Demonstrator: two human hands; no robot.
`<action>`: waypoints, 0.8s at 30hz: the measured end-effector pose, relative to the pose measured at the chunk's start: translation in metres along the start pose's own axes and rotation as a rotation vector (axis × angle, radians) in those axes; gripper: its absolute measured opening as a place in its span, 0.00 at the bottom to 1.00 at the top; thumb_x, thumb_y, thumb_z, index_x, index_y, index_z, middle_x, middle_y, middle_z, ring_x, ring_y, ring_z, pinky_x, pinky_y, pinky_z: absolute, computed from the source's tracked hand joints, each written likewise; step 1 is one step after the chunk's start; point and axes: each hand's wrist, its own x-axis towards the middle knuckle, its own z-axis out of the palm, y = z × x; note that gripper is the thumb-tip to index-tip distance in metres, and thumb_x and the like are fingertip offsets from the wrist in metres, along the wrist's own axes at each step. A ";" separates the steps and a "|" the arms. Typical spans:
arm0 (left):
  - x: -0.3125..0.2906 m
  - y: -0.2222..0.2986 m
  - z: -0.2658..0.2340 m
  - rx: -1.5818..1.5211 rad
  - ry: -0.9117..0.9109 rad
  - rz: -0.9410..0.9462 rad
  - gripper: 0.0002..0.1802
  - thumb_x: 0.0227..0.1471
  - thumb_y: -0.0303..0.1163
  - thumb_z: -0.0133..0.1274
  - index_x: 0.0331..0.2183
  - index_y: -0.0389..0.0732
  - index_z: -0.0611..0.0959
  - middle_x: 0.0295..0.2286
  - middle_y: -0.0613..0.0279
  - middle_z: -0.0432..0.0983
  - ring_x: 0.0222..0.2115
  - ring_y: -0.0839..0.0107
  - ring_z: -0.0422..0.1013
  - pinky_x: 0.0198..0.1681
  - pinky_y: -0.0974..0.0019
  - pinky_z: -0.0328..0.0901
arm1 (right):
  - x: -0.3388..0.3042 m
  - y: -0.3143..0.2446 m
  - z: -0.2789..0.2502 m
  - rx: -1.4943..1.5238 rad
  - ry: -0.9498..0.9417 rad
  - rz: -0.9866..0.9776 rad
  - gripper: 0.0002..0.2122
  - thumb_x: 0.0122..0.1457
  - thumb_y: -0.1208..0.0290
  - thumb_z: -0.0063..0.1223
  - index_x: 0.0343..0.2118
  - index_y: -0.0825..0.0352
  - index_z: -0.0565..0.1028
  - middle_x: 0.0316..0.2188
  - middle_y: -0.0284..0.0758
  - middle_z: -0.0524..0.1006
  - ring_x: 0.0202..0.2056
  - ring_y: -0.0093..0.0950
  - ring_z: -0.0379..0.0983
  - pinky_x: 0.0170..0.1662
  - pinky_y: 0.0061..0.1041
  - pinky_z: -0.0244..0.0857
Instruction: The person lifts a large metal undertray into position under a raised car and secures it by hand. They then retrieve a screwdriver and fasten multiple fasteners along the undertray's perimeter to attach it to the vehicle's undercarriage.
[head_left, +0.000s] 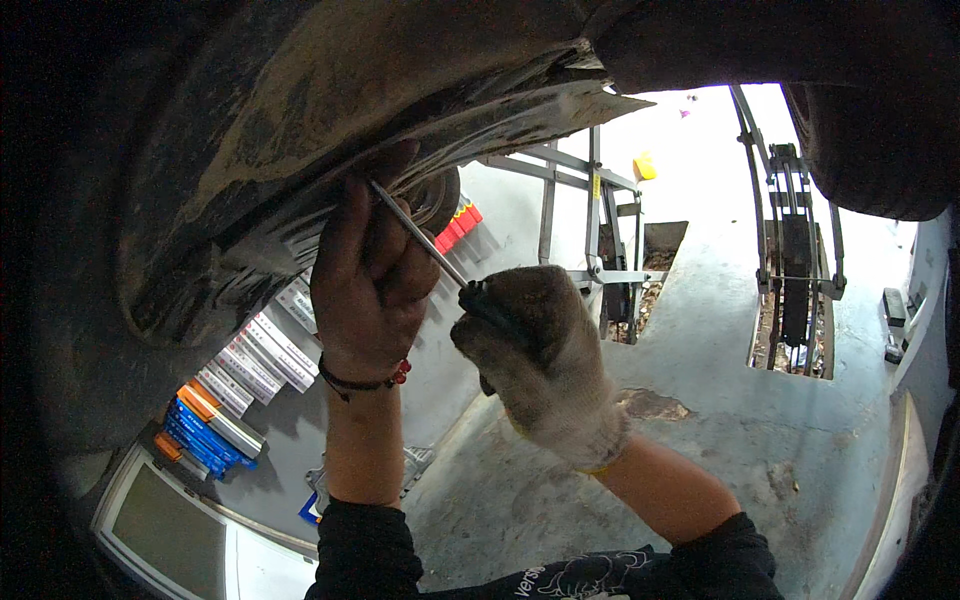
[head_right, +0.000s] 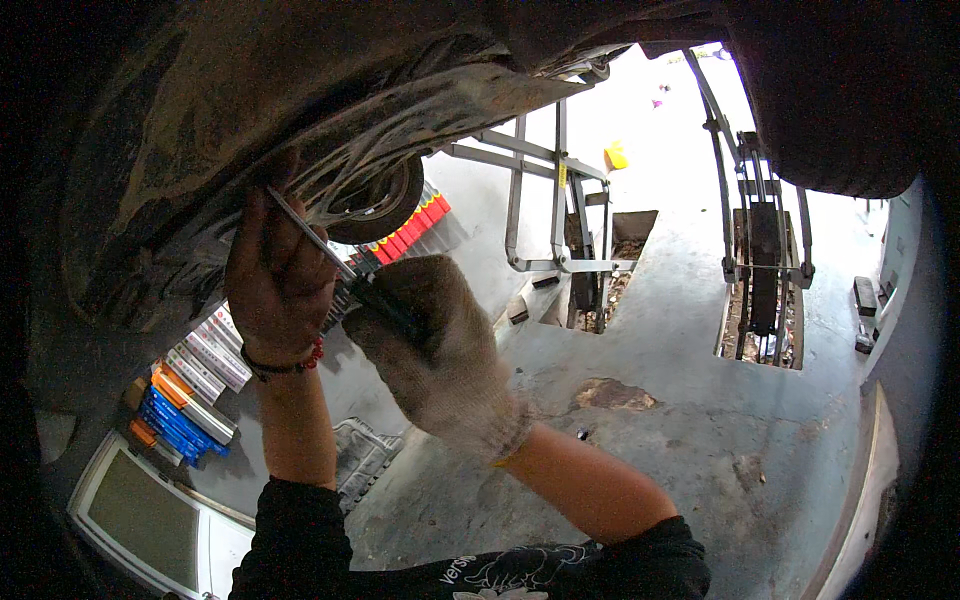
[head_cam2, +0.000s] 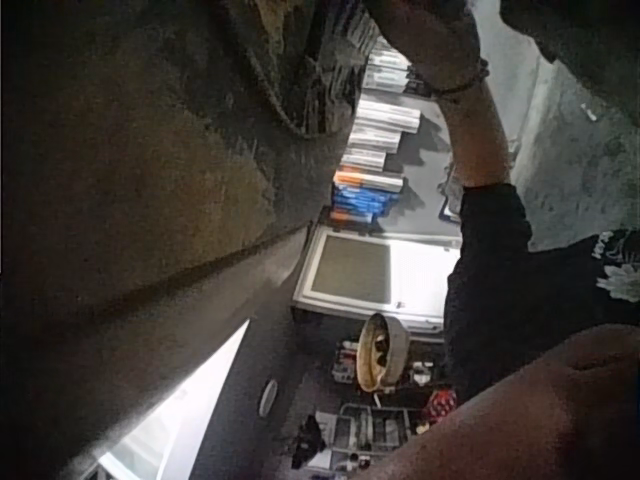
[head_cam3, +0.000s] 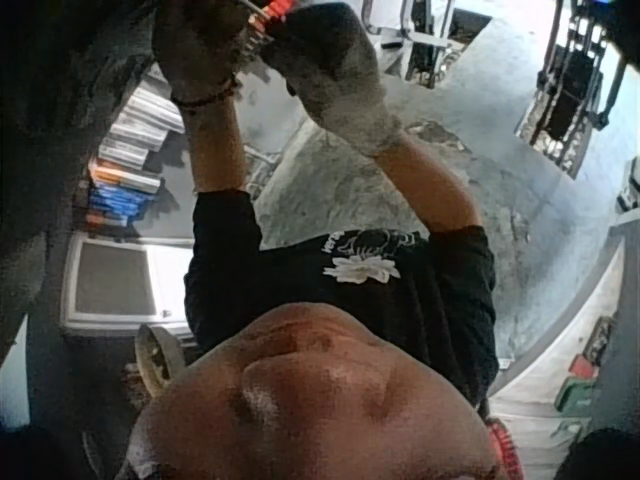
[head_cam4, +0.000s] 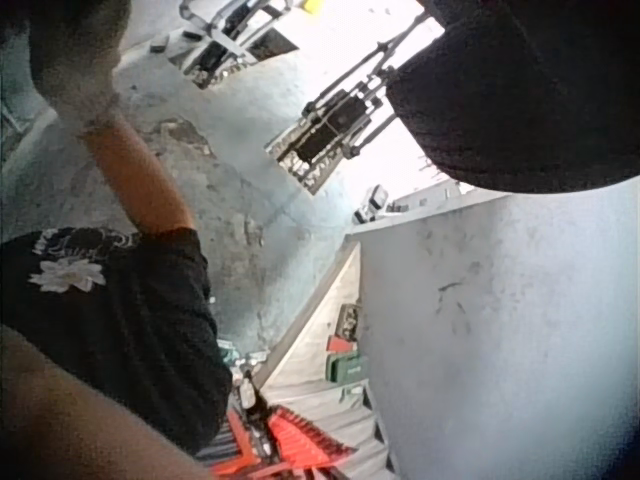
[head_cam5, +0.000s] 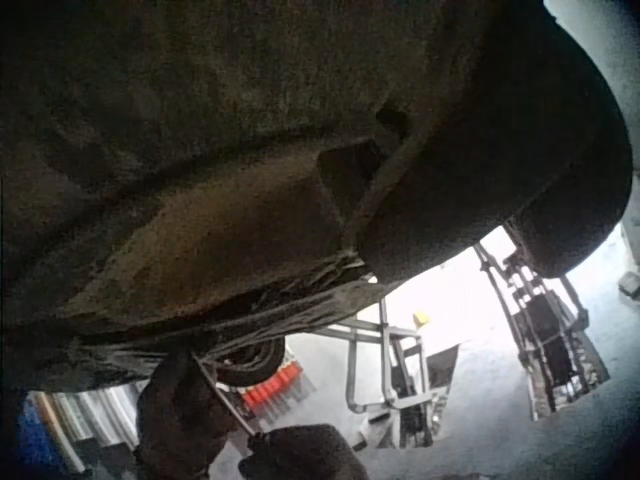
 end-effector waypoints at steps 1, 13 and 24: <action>0.000 0.000 -0.001 0.014 0.026 -0.002 0.27 0.73 0.44 0.38 0.62 0.34 0.69 0.16 0.74 0.49 0.13 0.81 0.42 0.14 0.72 0.41 | 0.000 0.001 0.001 0.008 0.006 -0.038 0.14 0.62 0.75 0.62 0.48 0.68 0.70 0.31 0.34 0.78 0.24 0.17 0.73 0.24 0.19 0.67; -0.003 -0.010 -0.016 0.314 0.244 0.156 0.13 0.68 0.36 0.53 0.46 0.38 0.82 0.16 0.79 0.49 0.14 0.84 0.42 0.17 0.74 0.40 | 0.005 0.001 -0.002 0.665 -0.080 0.287 0.24 0.65 0.61 0.61 0.57 0.70 0.67 0.38 0.41 0.79 0.22 0.22 0.76 0.19 0.17 0.67; -0.002 -0.018 -0.014 0.465 0.489 0.166 0.10 0.64 0.39 0.59 0.42 0.44 0.84 0.18 0.79 0.60 0.17 0.86 0.44 0.22 0.79 0.48 | -0.014 0.032 0.002 -0.234 0.040 -0.169 0.23 0.69 0.55 0.55 0.55 0.71 0.71 0.22 0.32 0.77 0.18 0.22 0.73 0.18 0.24 0.65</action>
